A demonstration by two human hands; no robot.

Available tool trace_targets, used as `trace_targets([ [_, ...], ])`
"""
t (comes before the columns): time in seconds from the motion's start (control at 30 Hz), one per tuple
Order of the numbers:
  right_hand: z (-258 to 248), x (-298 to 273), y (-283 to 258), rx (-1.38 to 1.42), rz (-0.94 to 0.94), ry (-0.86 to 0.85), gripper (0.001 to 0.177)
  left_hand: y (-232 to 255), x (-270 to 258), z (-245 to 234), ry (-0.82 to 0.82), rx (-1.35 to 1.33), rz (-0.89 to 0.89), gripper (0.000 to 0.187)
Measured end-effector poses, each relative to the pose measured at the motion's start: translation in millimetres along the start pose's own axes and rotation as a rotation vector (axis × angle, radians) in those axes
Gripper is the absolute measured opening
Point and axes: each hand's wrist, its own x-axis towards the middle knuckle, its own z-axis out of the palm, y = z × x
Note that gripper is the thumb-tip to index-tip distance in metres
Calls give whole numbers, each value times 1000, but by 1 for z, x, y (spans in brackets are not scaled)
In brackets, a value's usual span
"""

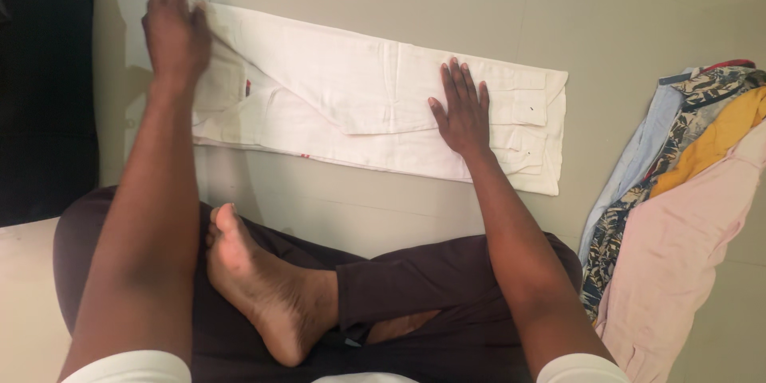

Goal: The person folds a white collared shirt by hand and places it onto a stack of other folded clothes on the floor.

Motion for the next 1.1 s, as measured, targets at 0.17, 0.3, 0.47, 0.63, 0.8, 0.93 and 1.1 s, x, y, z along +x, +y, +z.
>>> trace_targets([
  [0.17,1,2,62,184,207,259,21,-51,-2,1,30,-98,154,18],
  [0.3,-18,-12,143,257,574,471,14,-55,-2,-6,10,132,377,14],
  [0.47,-1,-33,199,427,717,480,16,-57,-5,6,-128,-257,-103,14],
  [0.63,29,-23,231,281,726,412,39,-89,-8,16,-67,-145,108,26],
  [0.8,37,-25,237,315,629,414,35,-75,-1,20,51,-79,208,36],
  [0.93,14,-26,217,658,800,417,21,-46,-4,13,36,-110,-50,33],
  [1.1,-6,-20,197,747,828,420,16,-24,-3,-1,14,-137,-104,30],
])
